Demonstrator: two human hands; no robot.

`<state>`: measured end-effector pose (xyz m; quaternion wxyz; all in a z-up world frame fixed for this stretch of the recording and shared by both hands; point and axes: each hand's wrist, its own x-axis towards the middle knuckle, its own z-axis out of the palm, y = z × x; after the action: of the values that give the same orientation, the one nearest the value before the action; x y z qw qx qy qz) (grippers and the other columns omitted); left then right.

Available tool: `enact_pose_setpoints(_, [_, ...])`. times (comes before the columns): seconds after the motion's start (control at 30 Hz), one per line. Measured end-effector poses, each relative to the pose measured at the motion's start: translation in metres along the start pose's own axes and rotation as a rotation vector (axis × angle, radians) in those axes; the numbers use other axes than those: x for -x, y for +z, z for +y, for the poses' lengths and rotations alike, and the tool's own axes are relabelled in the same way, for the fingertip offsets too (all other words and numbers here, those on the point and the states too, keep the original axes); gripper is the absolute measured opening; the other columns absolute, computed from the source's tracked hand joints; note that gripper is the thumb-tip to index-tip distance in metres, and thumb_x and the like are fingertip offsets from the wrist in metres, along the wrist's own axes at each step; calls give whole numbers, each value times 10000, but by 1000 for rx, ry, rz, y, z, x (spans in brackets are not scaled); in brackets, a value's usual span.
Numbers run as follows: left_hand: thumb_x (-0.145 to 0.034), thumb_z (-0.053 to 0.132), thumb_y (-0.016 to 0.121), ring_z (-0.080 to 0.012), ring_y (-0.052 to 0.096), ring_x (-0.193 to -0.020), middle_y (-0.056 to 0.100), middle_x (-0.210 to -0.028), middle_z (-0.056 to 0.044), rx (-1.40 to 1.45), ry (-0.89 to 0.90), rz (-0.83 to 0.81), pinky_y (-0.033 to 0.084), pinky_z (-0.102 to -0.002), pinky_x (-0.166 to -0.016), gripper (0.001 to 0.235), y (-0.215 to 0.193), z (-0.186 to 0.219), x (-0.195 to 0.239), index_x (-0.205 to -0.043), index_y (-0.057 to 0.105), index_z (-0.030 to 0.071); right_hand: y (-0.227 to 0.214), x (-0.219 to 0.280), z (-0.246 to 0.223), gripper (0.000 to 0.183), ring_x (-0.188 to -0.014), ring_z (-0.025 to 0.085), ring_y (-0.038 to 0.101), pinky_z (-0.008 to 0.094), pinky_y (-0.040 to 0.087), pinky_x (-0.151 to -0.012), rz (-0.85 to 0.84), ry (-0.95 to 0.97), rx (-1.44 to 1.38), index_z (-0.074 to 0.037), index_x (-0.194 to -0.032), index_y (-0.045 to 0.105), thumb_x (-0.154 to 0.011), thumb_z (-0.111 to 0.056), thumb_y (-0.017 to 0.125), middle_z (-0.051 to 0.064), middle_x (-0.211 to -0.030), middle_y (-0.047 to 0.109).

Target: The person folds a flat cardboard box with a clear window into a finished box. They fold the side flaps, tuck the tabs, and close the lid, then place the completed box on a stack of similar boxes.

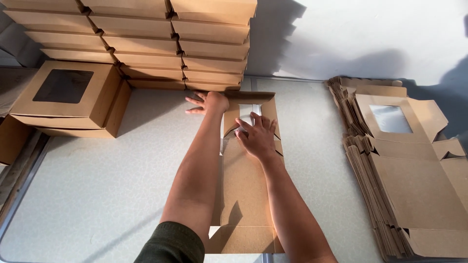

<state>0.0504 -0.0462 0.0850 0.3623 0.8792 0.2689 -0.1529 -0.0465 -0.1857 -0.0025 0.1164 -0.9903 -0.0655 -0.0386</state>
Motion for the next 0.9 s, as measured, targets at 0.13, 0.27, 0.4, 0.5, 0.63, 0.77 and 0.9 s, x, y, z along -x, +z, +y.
enact_pose_setpoints(0.13, [-1019, 265, 558, -503, -225, -1510, -16, -1735, -117, 21, -28, 58, -219, -816, -1077, 613, 10, 2, -5, -1558, 387, 29, 1, 2, -2, 460, -1450, 377, 351, 745, 126, -1166, 15, 3, -6, -429, -1418, 594, -982, -530, 489, 99, -1539, 432])
enact_pose_setpoints(0.27, [-1010, 312, 578, -481, -192, -1528, -4, -1738, -88, 36, -35, 91, -226, -806, -1090, 629, 18, 0, -15, -1552, 409, 40, 1, 2, -1, 433, -1449, 390, 347, 746, 112, -1163, 34, -5, -34, -424, -1403, 614, -999, -523, 493, 117, -1528, 445])
enact_pose_setpoints(0.4, [-981, 328, 605, -473, -190, -1531, -7, -1737, -80, 15, -3, 105, -223, -800, -1103, 662, 21, -5, -23, -1546, 417, 40, -3, 2, -2, 431, -1457, 388, 348, 741, 103, -1168, 42, 3, -51, -428, -1388, 623, -1005, -553, 470, 116, -1529, 451])
enact_pose_setpoints(0.5, [-963, 330, 619, -494, -227, -1511, -35, -1737, -84, -62, 26, 58, -195, -819, -1091, 746, 23, -12, -29, -1593, 339, 44, -1, 0, 0, 444, -1454, 377, 350, 741, 129, -1167, 35, 10, -41, -432, -1378, 626, -977, -579, 506, 92, -1536, 447])
enact_pose_setpoints(0.63, [-942, 328, 589, -504, -237, -1504, -3, -1736, -110, -154, 110, 28, -185, -824, -1081, 759, 36, -35, -49, -1597, 325, 47, -3, 2, -4, 446, -1471, 365, 352, 733, 115, -1177, 33, 25, -44, -451, -1385, 623, -970, -568, 509, 80, -1565, 438])
enact_pose_setpoints(0.77, [-937, 379, 638, -487, -273, -1496, -51, -1740, -30, -331, 174, -73, -50, -858, -1087, 908, 25, -54, -20, -1642, 158, 70, -8, 5, -7, 428, -1472, 355, 357, 719, 124, -1179, 6, 50, -25, -466, -1382, 619, -990, -567, 482, 72, -1561, 439])
enact_pose_setpoints(0.9, [-932, 397, 588, -427, -188, -1548, -37, -1742, 32, -390, 287, -142, 47, -779, -1161, 906, 1, -75, 33, -1649, 137, 75, -14, 6, -8, 429, -1457, 363, 367, 714, 143, -1186, -16, 46, -32, -460, -1380, 612, -983, -575, 496, 64, -1568, 424])
